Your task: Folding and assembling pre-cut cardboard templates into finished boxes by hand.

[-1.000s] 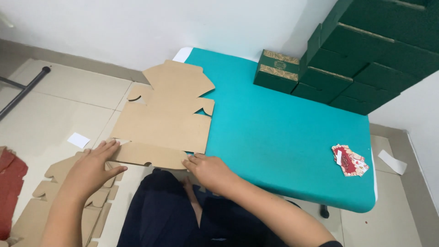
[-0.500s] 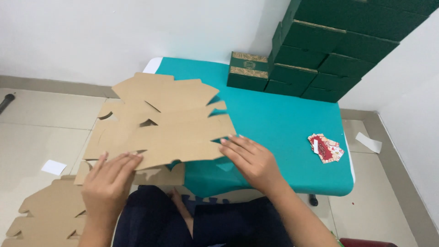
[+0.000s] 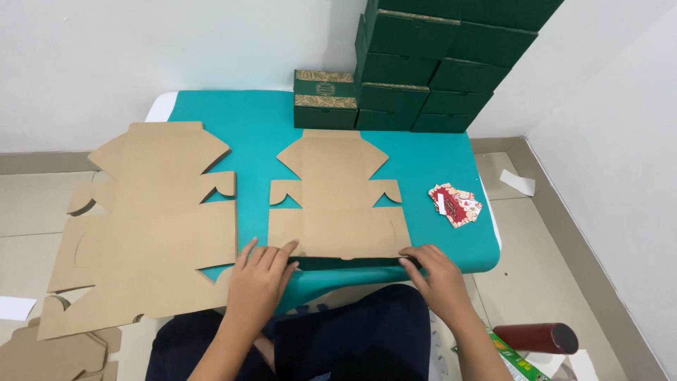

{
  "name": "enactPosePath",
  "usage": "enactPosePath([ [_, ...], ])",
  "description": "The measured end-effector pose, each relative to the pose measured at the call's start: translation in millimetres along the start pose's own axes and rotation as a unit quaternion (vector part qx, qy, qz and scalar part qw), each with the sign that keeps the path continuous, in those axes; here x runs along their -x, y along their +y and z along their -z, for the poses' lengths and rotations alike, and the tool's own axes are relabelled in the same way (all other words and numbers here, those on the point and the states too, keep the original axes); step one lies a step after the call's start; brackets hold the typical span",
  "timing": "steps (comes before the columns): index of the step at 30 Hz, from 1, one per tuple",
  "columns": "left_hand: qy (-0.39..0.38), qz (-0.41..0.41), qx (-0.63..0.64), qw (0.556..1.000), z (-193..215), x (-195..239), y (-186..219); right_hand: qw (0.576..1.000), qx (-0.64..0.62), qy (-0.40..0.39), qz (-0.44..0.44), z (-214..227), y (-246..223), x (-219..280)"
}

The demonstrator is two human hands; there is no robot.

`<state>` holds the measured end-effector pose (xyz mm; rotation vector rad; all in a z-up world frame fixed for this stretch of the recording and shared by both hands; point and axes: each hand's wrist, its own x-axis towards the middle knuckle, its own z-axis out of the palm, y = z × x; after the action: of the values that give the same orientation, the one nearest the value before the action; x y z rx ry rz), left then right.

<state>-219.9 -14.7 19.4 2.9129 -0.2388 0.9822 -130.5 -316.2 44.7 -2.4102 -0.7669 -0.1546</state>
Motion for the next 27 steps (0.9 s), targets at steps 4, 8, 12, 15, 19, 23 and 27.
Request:
enactPosePath([
  [4, 0.011, 0.057, -0.084, 0.995, -11, -3, 15, 0.993, 0.046, 0.098, 0.047, -32, 11, -16],
  [8, -0.019, 0.000, -0.091, 0.996, -23, 10, 48, 0.973, 0.133, 0.163, 0.090, -55, 5, -24],
  [12, -0.100, -0.018, -0.081, 0.992, -55, 32, 79, 0.965, 0.167, 0.025, 0.200, -96, -20, -11],
  [15, -0.102, 0.018, -0.082, 0.991, -54, 28, 88, 0.971, 0.155, 0.000, 0.182, -112, -38, 2],
  [19, -0.105, 0.013, -0.070, 0.992, -49, 30, 76, 0.975, 0.116, -0.004, 0.191, -104, -26, 2],
  [23, -0.133, 0.027, -0.066, 0.989, -44, 36, 54, 0.978, 0.120, 0.039, 0.168, -90, -1, 7],
  [27, -0.156, 0.045, -0.062, 0.985, -45, 36, 50, 0.983, 0.112, 0.099, 0.107, -75, 22, 12],
])
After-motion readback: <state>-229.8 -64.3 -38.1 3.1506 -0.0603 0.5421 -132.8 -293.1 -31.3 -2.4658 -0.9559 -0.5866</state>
